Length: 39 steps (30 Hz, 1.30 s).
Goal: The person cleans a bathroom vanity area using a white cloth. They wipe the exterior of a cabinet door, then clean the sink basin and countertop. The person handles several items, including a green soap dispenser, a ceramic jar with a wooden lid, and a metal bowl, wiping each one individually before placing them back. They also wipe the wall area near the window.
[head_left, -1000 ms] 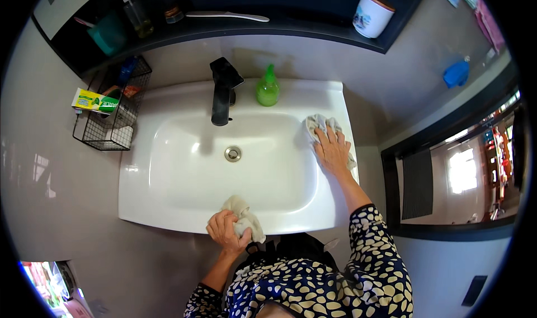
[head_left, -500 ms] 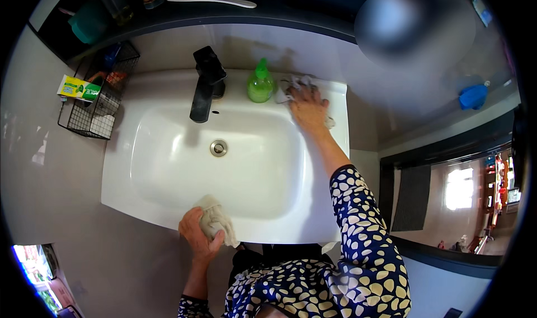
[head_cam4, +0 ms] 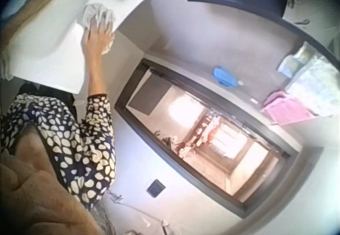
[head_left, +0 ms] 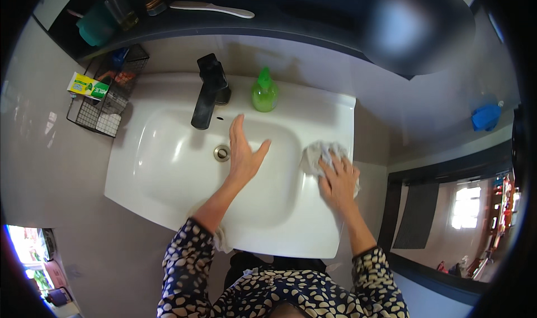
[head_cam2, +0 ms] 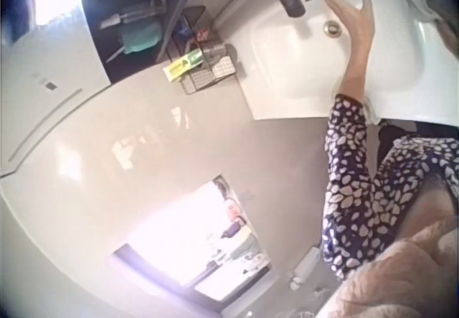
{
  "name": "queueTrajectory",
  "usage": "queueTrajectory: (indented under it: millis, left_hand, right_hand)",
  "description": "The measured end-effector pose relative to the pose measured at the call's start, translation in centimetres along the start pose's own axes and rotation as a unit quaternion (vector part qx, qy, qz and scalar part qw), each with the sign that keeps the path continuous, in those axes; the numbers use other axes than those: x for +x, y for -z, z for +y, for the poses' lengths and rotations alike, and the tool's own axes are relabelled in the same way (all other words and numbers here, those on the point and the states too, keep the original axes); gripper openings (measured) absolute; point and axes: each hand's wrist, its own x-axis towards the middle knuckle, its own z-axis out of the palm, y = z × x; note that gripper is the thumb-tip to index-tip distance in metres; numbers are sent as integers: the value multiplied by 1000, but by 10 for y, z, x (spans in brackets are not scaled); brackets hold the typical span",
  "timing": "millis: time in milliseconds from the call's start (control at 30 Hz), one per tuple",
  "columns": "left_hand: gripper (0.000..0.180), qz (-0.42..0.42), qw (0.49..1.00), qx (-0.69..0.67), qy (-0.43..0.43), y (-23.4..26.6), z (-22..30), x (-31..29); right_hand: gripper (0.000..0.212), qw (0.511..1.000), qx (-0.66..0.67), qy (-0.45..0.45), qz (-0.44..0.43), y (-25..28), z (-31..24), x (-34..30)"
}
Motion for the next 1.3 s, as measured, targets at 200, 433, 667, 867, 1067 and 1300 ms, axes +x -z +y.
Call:
queueTrajectory:
  millis: [200, 433, 667, 867, 1067, 1300]
  left_hand:
    - [89, 66, 996, -27, 58, -72, -15, 89]
    - [71, 104, 990, -87, 24, -81, -34, 92]
    - [70, 10, 932, -337, 129, -33, 35, 11]
    - [72, -59, 892, -443, 63, -5, 35, -88]
    - [80, -70, 944, -295, 133, 34, 57, -128]
    - [89, -85, 947, -301, 79, 65, 64, -145]
  right_hand:
    - [41, 999, 22, -22, -16, 5, 7, 3]
    - [37, 996, -17, -92, 7, -14, 9, 43]
    - [32, 912, 313, -213, 158, 6, -20, 65]
    - [28, 938, 289, -20, 190, 54, -148, 36]
    - [26, 774, 593, -202, -85, 51, -146, 47]
    - [24, 742, 630, -68, -219, 46, -149, 61]
